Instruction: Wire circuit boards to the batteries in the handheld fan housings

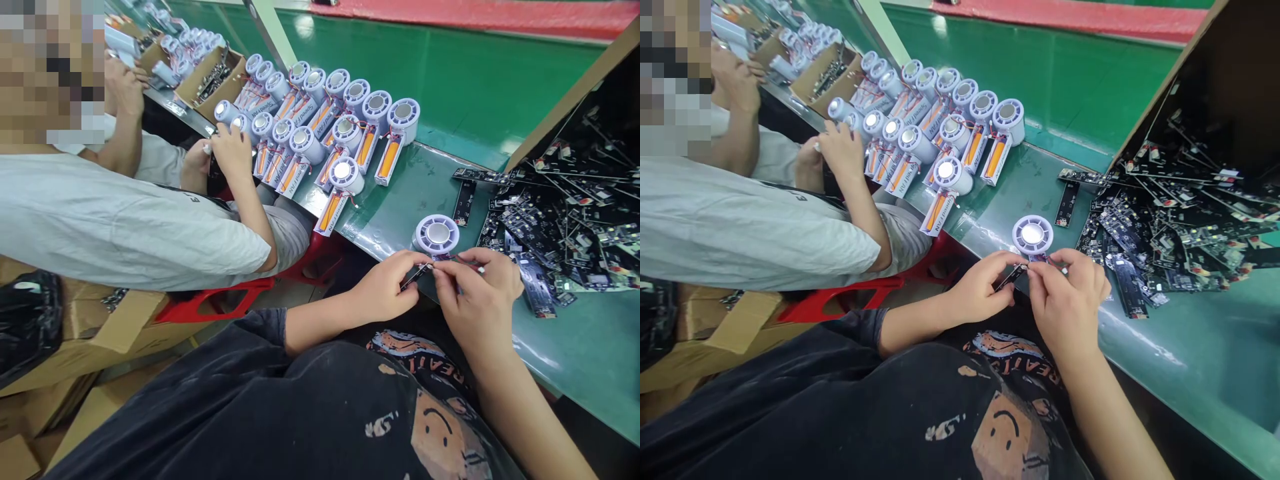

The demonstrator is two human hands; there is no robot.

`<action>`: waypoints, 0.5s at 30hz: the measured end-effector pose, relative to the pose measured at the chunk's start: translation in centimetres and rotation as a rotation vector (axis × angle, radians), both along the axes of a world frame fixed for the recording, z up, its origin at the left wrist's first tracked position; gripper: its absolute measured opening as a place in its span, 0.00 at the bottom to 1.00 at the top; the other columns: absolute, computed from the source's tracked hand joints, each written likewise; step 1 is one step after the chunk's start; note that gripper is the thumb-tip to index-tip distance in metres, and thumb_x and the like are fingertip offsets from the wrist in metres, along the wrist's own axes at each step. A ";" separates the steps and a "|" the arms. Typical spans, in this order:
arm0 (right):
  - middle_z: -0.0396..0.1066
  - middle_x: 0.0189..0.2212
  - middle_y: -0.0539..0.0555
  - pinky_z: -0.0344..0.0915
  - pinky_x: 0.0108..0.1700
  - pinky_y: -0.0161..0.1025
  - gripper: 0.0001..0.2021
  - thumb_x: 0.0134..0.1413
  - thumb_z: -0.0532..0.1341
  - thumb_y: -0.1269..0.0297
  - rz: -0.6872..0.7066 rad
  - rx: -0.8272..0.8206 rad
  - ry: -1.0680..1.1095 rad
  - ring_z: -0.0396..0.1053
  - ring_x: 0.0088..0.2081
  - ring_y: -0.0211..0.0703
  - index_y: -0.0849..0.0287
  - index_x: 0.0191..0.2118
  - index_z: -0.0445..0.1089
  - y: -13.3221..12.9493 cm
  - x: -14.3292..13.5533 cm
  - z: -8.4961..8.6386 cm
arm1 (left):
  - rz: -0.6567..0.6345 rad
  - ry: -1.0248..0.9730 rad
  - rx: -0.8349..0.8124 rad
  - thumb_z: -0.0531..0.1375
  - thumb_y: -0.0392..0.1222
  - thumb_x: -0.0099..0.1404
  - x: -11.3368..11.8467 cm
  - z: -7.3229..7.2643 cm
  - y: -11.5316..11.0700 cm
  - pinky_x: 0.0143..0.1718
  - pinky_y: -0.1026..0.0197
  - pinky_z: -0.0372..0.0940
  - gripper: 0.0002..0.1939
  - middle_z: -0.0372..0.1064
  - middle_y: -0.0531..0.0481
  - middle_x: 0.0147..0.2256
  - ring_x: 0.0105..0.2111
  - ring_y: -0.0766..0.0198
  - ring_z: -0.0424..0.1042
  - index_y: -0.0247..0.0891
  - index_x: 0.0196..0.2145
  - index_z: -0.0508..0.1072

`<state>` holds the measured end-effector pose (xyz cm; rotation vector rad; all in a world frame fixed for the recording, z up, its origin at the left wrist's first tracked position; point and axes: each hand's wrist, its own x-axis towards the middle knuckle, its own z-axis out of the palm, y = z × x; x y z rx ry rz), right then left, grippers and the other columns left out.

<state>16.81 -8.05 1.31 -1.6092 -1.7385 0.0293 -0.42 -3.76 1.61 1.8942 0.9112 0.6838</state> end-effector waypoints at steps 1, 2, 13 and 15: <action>0.67 0.45 0.58 0.62 0.44 0.49 0.07 0.59 0.65 0.62 0.032 0.009 0.057 0.64 0.43 0.49 0.53 0.43 0.75 0.0 0.5 0.0 | 0.004 -0.005 -0.026 0.54 0.28 0.59 -0.2 -0.1 0.2 0.49 0.52 0.72 0.22 0.70 0.44 0.48 0.44 0.59 0.73 0.36 0.51 0.68; 0.66 0.46 0.59 0.64 0.43 0.49 0.10 0.58 0.66 0.62 0.057 0.017 0.113 0.65 0.43 0.49 0.53 0.46 0.73 0.0 1.1 0.1 | 0.013 -0.006 -0.056 0.53 0.28 0.59 -0.4 -0.3 0.3 0.45 0.54 0.73 0.22 0.69 0.44 0.48 0.40 0.62 0.73 0.36 0.51 0.68; 0.76 0.35 0.52 0.70 0.41 0.42 0.06 0.60 0.63 0.66 0.151 -0.094 0.315 0.72 0.37 0.42 0.53 0.42 0.76 0.2 2.8 -0.1 | -0.209 0.017 0.037 0.51 0.25 0.57 -1.1 -0.4 0.7 0.53 0.52 0.68 0.31 0.69 0.45 0.49 0.49 0.59 0.70 0.42 0.57 0.67; 0.77 0.35 0.52 0.71 0.42 0.43 0.06 0.60 0.64 0.62 0.084 -0.150 0.559 0.73 0.37 0.41 0.51 0.41 0.78 0.3 2.5 -0.5 | -0.254 0.056 0.025 0.51 0.25 0.57 -1.2 -0.3 0.9 0.55 0.51 0.67 0.32 0.68 0.44 0.50 0.50 0.59 0.70 0.41 0.58 0.68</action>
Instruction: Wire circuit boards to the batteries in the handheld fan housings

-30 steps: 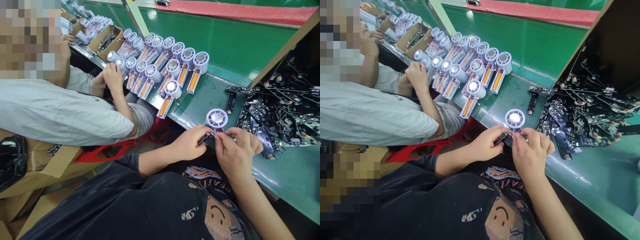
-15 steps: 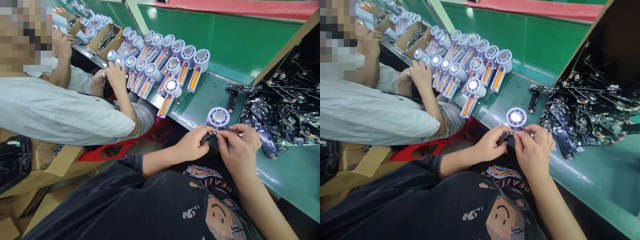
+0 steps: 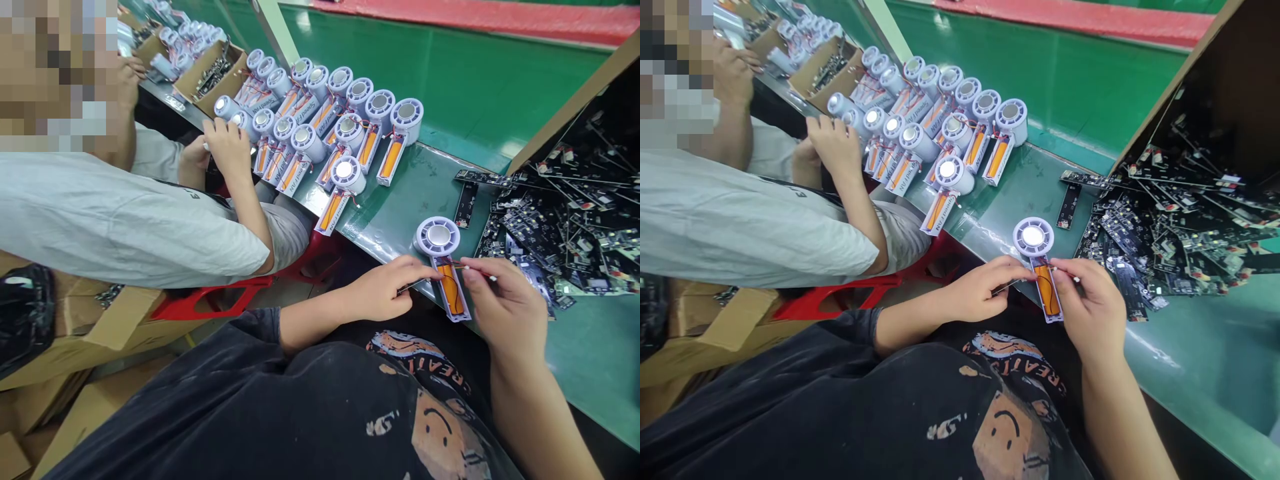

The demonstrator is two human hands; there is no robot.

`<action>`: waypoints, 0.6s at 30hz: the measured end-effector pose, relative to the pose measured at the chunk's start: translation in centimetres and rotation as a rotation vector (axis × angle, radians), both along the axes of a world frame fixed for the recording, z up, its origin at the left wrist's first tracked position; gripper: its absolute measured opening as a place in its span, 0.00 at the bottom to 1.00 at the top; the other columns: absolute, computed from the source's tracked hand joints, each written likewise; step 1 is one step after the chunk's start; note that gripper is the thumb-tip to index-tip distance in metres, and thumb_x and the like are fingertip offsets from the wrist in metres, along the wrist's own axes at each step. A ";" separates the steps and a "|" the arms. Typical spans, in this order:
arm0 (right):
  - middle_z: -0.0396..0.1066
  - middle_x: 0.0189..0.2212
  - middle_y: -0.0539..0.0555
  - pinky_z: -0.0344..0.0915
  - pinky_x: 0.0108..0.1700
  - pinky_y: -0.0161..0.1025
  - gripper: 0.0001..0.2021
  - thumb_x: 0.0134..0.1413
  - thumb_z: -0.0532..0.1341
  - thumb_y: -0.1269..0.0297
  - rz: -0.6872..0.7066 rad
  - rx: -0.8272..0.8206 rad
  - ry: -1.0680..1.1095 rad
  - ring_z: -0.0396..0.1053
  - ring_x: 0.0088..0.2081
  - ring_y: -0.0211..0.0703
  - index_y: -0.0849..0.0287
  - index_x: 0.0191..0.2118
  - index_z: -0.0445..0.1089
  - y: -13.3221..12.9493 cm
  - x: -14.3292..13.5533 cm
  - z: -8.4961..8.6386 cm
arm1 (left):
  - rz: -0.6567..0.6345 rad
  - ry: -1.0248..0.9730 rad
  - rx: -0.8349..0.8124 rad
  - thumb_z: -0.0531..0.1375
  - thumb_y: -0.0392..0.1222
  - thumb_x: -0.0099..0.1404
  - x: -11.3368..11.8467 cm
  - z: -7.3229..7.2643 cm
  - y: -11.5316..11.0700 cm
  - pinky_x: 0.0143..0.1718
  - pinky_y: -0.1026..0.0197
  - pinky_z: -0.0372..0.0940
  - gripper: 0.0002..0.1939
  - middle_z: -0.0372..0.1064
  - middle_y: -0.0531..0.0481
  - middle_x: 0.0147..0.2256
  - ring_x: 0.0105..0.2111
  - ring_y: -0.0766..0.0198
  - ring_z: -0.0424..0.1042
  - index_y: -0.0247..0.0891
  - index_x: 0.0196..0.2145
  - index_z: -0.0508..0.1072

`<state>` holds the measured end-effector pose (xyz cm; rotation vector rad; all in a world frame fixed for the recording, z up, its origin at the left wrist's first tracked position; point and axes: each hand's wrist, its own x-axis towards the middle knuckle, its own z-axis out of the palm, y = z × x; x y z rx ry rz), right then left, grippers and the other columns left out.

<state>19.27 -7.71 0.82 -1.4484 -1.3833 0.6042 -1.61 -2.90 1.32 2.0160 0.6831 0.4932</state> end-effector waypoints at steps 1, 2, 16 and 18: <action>0.76 0.35 0.51 0.71 0.42 0.43 0.06 0.60 0.64 0.59 -0.035 -0.046 0.151 0.73 0.36 0.40 0.50 0.40 0.78 0.1 -0.1 -0.2 | -0.008 0.023 -0.008 0.51 0.25 0.57 -0.1 0.1 0.1 0.55 0.51 0.67 0.31 0.67 0.44 0.50 0.51 0.59 0.70 0.41 0.58 0.68; 0.76 0.36 0.51 0.72 0.41 0.42 0.07 0.58 0.65 0.57 -0.060 -0.085 0.299 0.72 0.34 0.39 0.49 0.41 0.79 0.2 -0.2 -0.4 | -0.008 0.040 -0.015 0.51 0.25 0.57 -0.1 0.1 0.2 0.56 0.51 0.67 0.31 0.67 0.44 0.50 0.51 0.59 0.69 0.41 0.58 0.68; 0.75 0.30 0.47 0.70 0.31 0.36 0.14 0.53 0.70 0.56 -0.061 -0.055 0.558 0.70 0.27 0.35 0.49 0.44 0.70 1.7 -0.2 -0.9 | 0.173 -0.147 -0.473 0.53 0.25 0.52 -0.2 -0.5 0.3 0.26 0.70 0.70 0.35 0.66 0.47 0.52 0.27 0.76 0.69 0.45 0.57 0.70; 0.75 0.30 0.47 0.69 0.30 0.36 0.11 0.54 0.69 0.55 -0.039 -0.056 0.577 0.68 0.25 0.34 0.51 0.38 0.70 1.7 -0.3 -0.7 | 0.187 -0.153 -0.525 0.54 0.25 0.52 -0.2 -0.5 0.3 0.24 0.70 0.68 0.34 0.67 0.47 0.51 0.25 0.76 0.69 0.44 0.56 0.70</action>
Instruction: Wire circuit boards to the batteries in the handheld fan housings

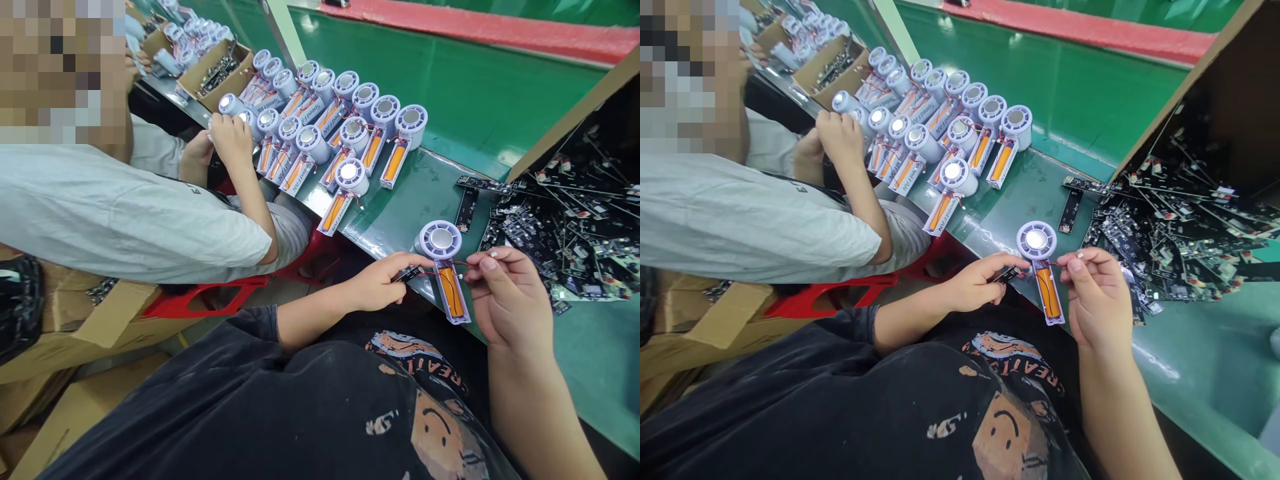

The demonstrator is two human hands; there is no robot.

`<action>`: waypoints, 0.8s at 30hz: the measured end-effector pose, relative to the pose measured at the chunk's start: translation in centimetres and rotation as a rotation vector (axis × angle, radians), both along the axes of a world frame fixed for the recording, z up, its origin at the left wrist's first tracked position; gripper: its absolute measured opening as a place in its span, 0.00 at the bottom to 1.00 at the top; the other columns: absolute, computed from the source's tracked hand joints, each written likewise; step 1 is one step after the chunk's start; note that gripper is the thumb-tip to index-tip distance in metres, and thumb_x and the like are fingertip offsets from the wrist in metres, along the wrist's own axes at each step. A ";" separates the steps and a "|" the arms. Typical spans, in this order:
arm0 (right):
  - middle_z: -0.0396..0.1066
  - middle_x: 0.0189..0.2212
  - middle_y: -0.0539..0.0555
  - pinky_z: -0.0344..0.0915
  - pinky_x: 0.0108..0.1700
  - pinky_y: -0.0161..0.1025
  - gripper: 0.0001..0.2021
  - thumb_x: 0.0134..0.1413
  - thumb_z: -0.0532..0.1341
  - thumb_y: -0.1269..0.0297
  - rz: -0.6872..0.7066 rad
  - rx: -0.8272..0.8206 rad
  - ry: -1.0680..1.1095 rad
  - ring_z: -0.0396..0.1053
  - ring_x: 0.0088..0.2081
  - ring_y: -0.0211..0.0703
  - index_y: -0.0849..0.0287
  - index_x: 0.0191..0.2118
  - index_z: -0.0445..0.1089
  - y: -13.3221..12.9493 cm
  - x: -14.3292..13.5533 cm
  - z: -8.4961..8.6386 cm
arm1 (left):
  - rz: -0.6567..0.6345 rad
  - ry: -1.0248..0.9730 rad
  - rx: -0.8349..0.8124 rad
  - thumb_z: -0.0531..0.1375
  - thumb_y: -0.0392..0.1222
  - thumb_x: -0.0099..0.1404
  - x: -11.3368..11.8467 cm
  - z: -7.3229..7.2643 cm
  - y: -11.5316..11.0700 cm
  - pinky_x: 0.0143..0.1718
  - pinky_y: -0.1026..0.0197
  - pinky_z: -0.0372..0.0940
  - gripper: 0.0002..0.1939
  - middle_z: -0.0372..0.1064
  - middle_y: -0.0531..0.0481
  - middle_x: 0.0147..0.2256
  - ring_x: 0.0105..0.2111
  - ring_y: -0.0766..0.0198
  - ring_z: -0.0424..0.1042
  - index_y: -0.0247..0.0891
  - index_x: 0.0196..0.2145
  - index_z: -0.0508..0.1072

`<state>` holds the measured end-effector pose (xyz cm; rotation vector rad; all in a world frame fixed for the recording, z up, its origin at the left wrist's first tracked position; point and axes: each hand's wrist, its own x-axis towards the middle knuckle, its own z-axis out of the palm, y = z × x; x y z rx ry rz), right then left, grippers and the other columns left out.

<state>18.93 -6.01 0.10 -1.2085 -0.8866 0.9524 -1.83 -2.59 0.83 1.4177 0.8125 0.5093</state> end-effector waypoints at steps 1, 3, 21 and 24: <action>0.75 0.30 0.47 0.69 0.31 0.37 0.09 0.55 0.68 0.55 0.008 0.010 -0.026 0.68 0.25 0.35 0.52 0.36 0.70 -0.1 -0.1 0.3 | 0.007 -0.011 -0.043 0.54 0.25 0.54 0.0 0.0 0.0 0.24 0.70 0.67 0.33 0.68 0.47 0.49 0.24 0.77 0.68 0.43 0.56 0.70; 0.76 0.32 0.49 0.69 0.34 0.39 0.05 0.57 0.66 0.59 0.035 0.059 -0.220 0.72 0.30 0.38 0.52 0.36 0.73 -0.4 -0.5 1.2 | 0.020 -0.059 -0.146 0.55 0.28 0.58 0.2 0.1 -0.2 0.22 0.70 0.65 0.28 0.70 0.48 0.44 0.21 0.77 0.66 0.41 0.56 0.69; 0.75 0.32 0.51 0.68 0.38 0.43 0.03 0.62 0.60 0.67 0.206 0.257 -0.932 0.73 0.35 0.44 0.54 0.36 0.72 -0.7 -1.8 2.8 | 0.082 -0.081 0.037 0.57 0.46 0.71 0.8 1.0 -0.8 0.22 0.71 0.66 0.12 0.62 0.44 0.53 0.23 0.80 0.67 0.39 0.48 0.68; 0.75 0.32 0.50 0.67 0.37 0.42 0.04 0.61 0.60 0.69 0.216 0.289 -0.902 0.72 0.34 0.42 0.53 0.35 0.70 -0.7 -1.8 2.6 | 0.064 -0.099 0.002 0.58 0.49 0.70 1.1 1.0 -0.5 0.21 0.73 0.65 0.12 0.62 0.48 0.47 0.21 0.80 0.66 0.37 0.41 0.66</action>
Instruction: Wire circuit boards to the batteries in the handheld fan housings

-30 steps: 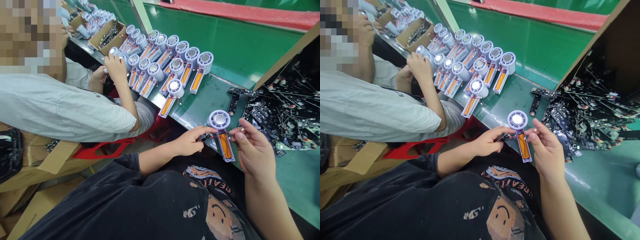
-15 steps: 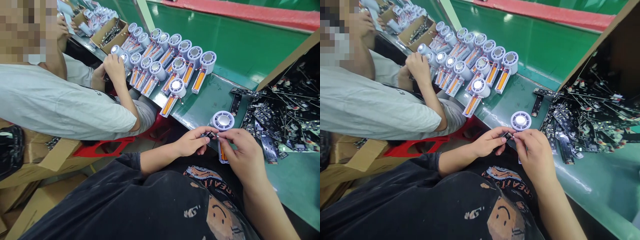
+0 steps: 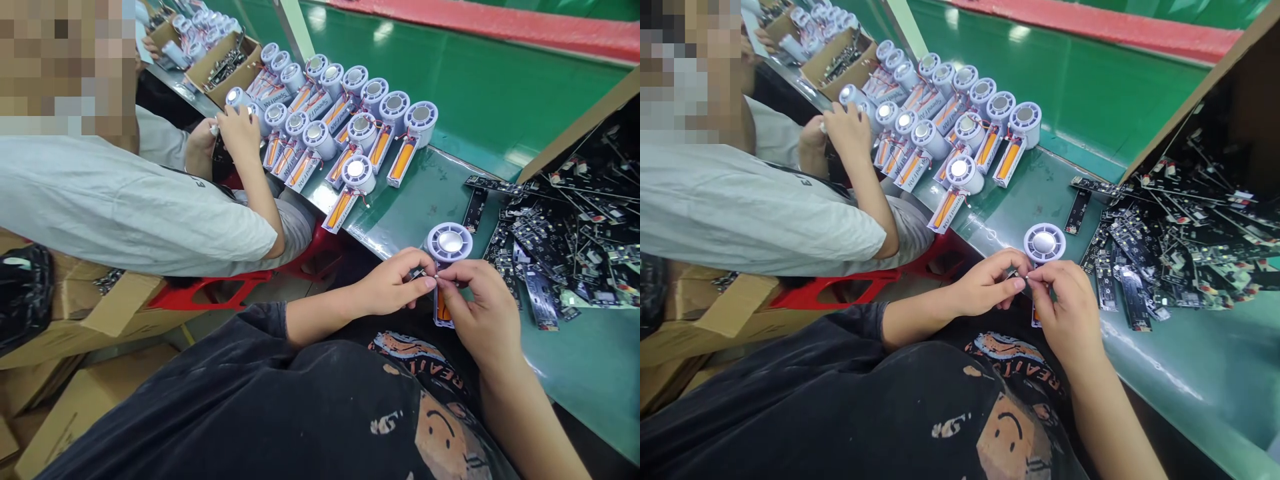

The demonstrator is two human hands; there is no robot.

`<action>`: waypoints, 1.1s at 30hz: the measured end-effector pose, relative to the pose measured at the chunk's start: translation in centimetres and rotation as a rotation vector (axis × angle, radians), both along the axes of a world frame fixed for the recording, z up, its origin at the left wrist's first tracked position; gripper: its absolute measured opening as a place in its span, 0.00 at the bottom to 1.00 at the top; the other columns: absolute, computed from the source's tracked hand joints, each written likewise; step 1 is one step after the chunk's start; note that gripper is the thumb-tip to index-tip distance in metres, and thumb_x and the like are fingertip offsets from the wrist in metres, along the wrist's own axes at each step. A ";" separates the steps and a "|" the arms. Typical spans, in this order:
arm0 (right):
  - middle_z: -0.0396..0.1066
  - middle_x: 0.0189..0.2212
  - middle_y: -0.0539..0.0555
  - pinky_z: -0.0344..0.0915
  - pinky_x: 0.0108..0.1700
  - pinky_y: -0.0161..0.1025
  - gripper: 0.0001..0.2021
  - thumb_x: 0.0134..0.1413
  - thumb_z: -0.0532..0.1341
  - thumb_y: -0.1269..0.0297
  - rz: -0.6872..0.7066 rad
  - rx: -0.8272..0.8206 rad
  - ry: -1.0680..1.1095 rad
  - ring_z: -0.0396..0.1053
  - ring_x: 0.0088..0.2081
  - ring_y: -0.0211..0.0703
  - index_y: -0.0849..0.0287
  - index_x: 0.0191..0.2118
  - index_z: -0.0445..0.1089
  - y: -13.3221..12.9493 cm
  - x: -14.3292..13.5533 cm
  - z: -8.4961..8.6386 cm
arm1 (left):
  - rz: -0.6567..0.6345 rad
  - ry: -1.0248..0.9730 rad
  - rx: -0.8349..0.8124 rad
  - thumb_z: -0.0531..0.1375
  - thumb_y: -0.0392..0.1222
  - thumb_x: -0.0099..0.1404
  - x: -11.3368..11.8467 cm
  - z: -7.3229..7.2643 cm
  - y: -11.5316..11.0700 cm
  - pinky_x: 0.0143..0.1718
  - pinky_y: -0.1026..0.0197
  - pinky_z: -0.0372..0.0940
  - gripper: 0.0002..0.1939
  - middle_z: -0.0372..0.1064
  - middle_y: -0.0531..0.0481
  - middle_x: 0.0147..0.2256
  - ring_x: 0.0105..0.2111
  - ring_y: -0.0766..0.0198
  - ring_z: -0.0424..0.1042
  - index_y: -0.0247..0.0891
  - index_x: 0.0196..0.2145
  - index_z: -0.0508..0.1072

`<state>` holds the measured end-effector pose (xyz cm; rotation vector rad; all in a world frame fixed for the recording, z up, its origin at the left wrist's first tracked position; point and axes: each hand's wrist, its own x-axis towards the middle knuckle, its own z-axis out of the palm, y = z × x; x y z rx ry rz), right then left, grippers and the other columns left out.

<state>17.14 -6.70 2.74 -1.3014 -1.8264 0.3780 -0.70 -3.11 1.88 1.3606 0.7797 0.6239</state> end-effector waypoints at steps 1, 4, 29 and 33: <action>0.74 0.31 0.50 0.67 0.37 0.41 0.04 0.61 0.60 0.70 0.006 0.014 0.003 0.72 0.34 0.42 0.53 0.35 0.70 0.0 0.0 -0.1 | -0.004 -0.014 0.000 0.58 0.50 0.70 0.1 0.0 0.1 0.20 0.73 0.65 0.13 0.62 0.49 0.46 0.21 0.80 0.66 0.36 0.40 0.66; 0.74 0.31 0.49 0.66 0.37 0.41 0.04 0.61 0.61 0.70 0.007 0.042 0.001 0.72 0.34 0.41 0.53 0.35 0.70 -0.1 0.1 -0.4 | -0.003 -0.064 0.027 0.59 0.49 0.69 0.4 -0.2 0.4 0.20 0.73 0.65 0.13 0.60 0.51 0.43 0.20 0.81 0.65 0.35 0.38 0.67; 0.76 0.32 0.49 0.67 0.39 0.42 0.03 0.57 0.66 0.68 -0.071 -0.018 0.128 0.73 0.35 0.41 0.53 0.37 0.75 -0.6 0.4 -1.2 | 0.036 -0.071 -0.002 0.61 0.48 0.66 1.0 -0.1 1.1 0.19 0.73 0.63 0.13 0.62 0.51 0.42 0.19 0.82 0.65 0.34 0.34 0.68; 0.76 0.31 0.49 0.67 0.38 0.42 0.02 0.57 0.66 0.68 -0.092 -0.029 0.173 0.72 0.34 0.41 0.53 0.35 0.75 -0.7 0.3 -1.2 | 0.039 -0.103 -0.067 0.62 0.43 0.63 1.0 0.1 0.8 0.19 0.72 0.63 0.10 0.63 0.51 0.40 0.20 0.81 0.66 0.35 0.38 0.67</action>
